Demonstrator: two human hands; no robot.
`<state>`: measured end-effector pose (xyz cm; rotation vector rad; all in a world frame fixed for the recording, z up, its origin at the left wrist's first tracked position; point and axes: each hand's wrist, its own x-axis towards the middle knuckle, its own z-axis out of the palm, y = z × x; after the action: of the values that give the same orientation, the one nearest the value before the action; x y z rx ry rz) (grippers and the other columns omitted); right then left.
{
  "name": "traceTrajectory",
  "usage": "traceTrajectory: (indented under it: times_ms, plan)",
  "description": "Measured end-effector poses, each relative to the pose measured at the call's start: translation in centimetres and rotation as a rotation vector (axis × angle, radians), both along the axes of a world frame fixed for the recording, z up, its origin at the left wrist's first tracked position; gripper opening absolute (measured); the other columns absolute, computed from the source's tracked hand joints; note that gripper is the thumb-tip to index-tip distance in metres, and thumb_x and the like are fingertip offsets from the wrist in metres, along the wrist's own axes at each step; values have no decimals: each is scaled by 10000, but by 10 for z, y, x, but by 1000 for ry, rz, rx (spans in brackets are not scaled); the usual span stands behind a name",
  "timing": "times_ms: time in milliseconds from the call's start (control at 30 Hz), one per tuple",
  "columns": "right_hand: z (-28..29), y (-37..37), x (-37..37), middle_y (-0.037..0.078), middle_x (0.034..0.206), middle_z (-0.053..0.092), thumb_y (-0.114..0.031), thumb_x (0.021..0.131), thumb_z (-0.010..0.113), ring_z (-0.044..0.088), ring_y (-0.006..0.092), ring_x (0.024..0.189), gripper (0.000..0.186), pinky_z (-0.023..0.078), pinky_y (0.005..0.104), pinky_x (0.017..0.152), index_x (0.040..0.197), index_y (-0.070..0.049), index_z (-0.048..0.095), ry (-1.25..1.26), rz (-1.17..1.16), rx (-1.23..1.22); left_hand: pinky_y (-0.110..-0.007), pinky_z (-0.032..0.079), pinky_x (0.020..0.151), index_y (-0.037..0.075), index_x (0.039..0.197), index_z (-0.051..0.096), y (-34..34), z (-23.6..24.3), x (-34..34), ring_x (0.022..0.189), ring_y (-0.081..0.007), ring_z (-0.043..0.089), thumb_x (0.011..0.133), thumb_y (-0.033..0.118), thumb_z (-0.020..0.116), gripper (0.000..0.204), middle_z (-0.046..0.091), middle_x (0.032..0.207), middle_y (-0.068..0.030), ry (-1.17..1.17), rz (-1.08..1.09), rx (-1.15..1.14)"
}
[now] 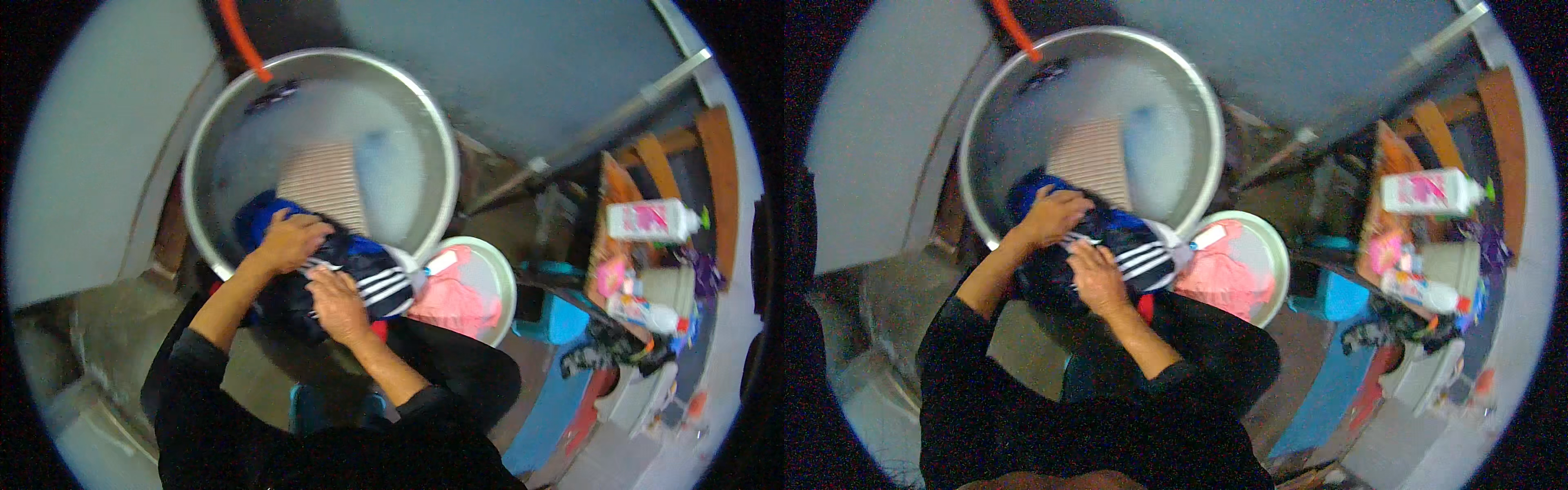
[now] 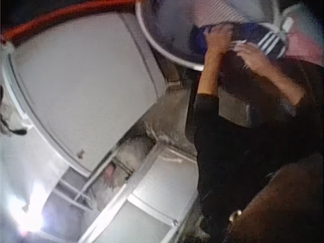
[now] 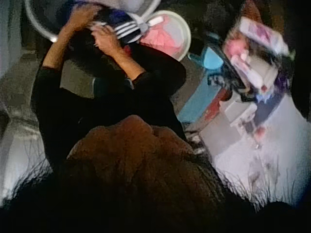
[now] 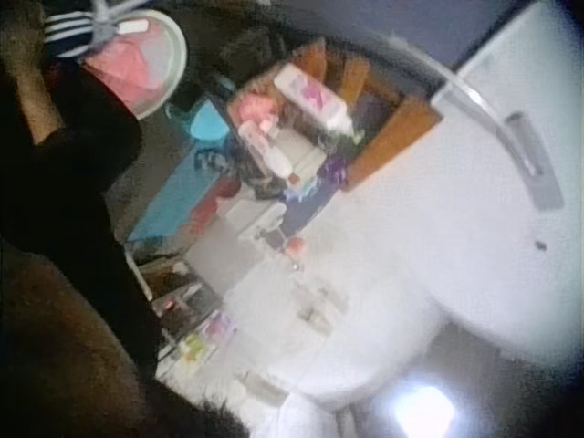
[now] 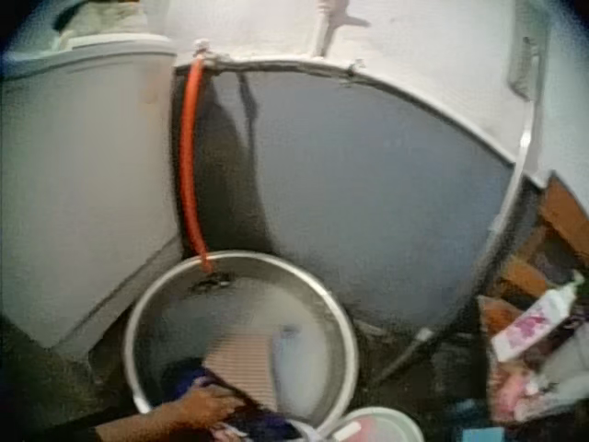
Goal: The person hand-washes several garments in a metal basin using a washboard and bar soap. They scrub a dark garment, then a blue and white jacket, applying soap and rinsing each item in the basin.
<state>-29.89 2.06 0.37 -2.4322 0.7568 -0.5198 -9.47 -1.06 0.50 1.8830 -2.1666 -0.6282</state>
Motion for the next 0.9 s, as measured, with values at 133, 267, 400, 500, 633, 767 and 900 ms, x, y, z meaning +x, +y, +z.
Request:
traceTrajectory:
  times_ms: [133, 267, 400, 500, 633, 767, 900]
  plan:
    - [-6, -2, 5, 131, 1280, 584, -75, 825, 580, 494, 263, 1274, 208, 358, 446, 1056, 1024, -42, 632, -40, -3, 99, -554, 406, 939, 240, 1330, 501, -15, -7, 1, 1163, -323, 548, 893, 214, 580, 445, 595, 1220, -117, -104, 340, 140]
    - [18, -15, 7, 146, 1257, 585, -51, 833, 612, 558, 276, 1185, 283, 414, 408, 1016, 1111, -10, 587, -231, -120, 678, -472, 504, 803, 192, 1346, 491, -22, -16, 8, 998, -400, 593, 835, 86, 595, 532, 575, 1125, -195, -87, 554, -50]
    - [45, -26, 2, 79, 1295, 545, -322, 952, 575, 520, 209, 1213, 479, 444, 368, 943, 1353, -93, 447, -832, -606, 1391, -488, 497, 760, 146, 1356, 490, -19, 49, -32, 898, -429, 599, 808, 7, 585, 573, 575, 1076, -221, 96, 508, -504]
    - [79, -35, -5, 52, 1309, 545, -490, 930, 568, 505, 173, 1222, 577, 444, 387, 954, 1360, -124, 452, -1178, -592, 1731, -475, 500, 779, 125, 1320, 532, -9, 83, -85, 939, -434, 606, 787, 7, 604, 551, 607, 1076, -233, 316, 366, -382]
    - [87, -50, -16, 12, 1229, 582, -444, 901, 637, 536, 184, 1159, 483, 435, 351, 986, 1287, -173, 535, -1592, -465, 1835, -476, 436, 858, 46, 1242, 573, -14, 133, -144, 965, -406, 575, 758, 81, 661, 493, 630, 1026, -179, 10, 100, -440]
    - [88, -92, -82, 44, 1158, 606, -418, 900, 642, 570, 240, 1082, 473, 467, 398, 950, 1275, -169, 497, -1622, -529, 1471, -465, 386, 1014, 74, 1301, 547, -20, 183, -197, 1194, -409, 498, 769, 88, 689, 551, 541, 1297, -223, 344, -47, -511]
    - [171, -136, -174, 144, 1027, 637, -303, 915, 611, 633, 326, 929, 326, 556, 517, 706, 1177, -152, 492, -1748, -389, 1143, -440, 388, 1034, 108, 1309, 548, -8, 229, -195, 1239, -396, 481, 788, 46, 677, 540, 530, 1317, -211, 238, -24, -539]
